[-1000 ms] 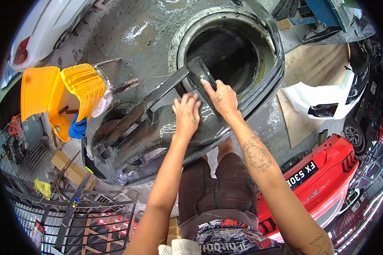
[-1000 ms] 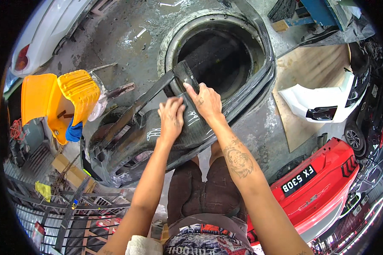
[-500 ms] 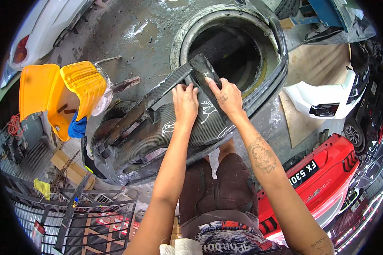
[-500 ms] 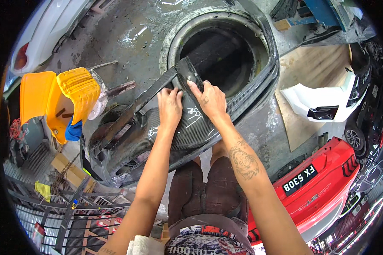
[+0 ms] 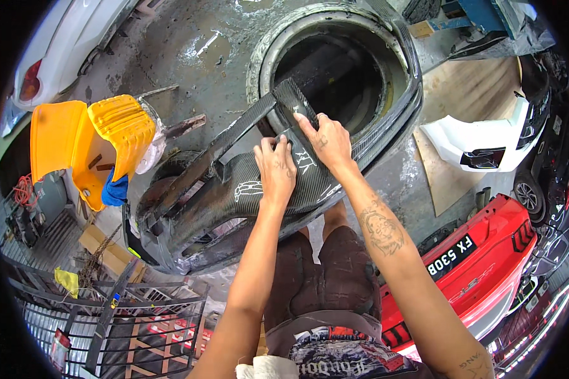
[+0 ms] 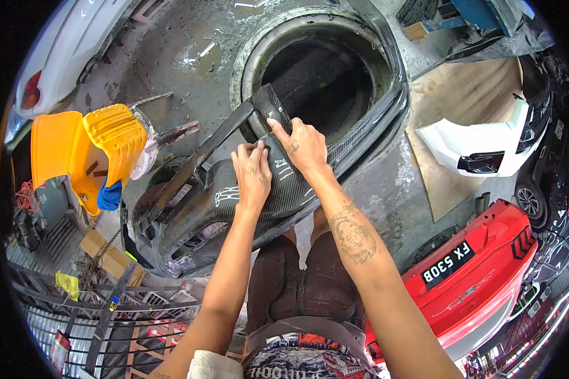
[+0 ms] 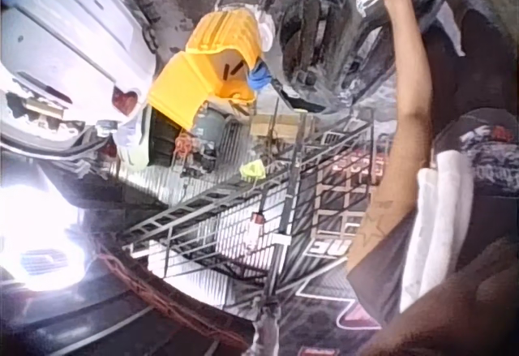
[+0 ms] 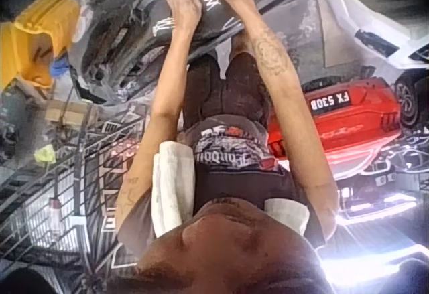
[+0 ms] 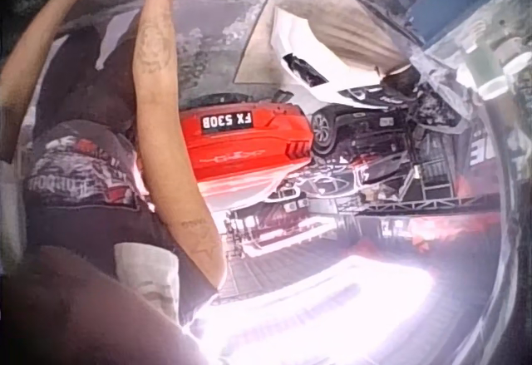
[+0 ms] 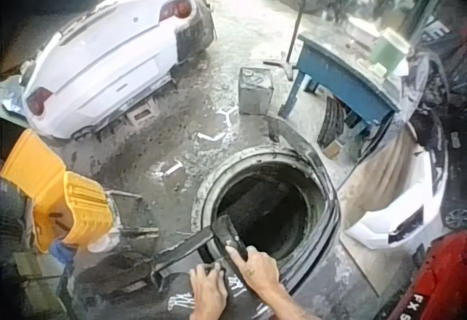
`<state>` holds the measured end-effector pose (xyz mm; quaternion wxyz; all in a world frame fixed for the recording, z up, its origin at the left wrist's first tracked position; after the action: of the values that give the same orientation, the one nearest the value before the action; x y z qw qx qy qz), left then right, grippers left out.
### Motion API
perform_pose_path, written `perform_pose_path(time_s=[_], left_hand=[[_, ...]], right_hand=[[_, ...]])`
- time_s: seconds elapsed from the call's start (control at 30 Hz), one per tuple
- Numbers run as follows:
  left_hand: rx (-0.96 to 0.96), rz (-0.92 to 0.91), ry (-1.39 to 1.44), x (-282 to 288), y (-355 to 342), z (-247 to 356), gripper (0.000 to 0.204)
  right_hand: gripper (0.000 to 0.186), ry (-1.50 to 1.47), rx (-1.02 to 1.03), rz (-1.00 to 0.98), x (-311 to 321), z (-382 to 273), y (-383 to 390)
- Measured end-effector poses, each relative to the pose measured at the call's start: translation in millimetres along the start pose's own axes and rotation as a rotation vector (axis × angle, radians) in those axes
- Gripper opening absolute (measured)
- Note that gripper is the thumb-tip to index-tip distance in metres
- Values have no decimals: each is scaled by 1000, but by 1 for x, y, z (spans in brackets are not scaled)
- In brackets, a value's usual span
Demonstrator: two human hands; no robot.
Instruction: The recorder is wet sanding a carbon fiber car bumper with a sanding block and water.
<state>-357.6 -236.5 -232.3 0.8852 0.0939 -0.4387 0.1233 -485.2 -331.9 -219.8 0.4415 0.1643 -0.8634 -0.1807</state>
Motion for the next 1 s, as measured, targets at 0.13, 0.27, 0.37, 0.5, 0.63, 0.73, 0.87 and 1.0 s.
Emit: perform_pose_path(time_s=[0.13, 0.27, 0.37, 0.5, 0.63, 0.73, 0.87, 1.0], left_hand=[[5, 18, -54, 0, -33, -33, 22], [47, -33, 17, -1, 5, -6, 25], [27, -32, -41, -4, -23, -18, 23], [42, -4, -48, -9, -20, -22, 22], [12, 19, -41, -3, -11, -10, 20], [17, -2, -80, 1, -32, -36, 22], [34, -16, -27, 10, 4, -12, 21], [-6, 1, -74, 0, -35, -32, 19]], right_hand=[[71, 4, 52, 10, -11, -22, -2], [71, 4, 22, 33, -5, 2, -1], [71, 10, 44, 34, -5, -7, -4], [71, 2, 70, 58, -10, -4, -4], [71, 4, 46, 60, -3, 1, -3], [72, 2, 43, 19, -8, -20, -2], [72, -6, 36, 11, -4, 0, -2], [71, -8, 40, 36, -6, -16, 0]])
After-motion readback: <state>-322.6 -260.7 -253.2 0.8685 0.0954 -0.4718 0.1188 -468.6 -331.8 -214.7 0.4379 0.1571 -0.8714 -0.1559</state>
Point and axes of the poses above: each hand's wrist, its own y-axis away from the middle knuckle, its own x-axis out of the back of the hand, z = x × y, the point moved 4 cm from there along -y, towards the middle knuckle, and after that the axes turned 1 degree about x, right-handed, at the moved point
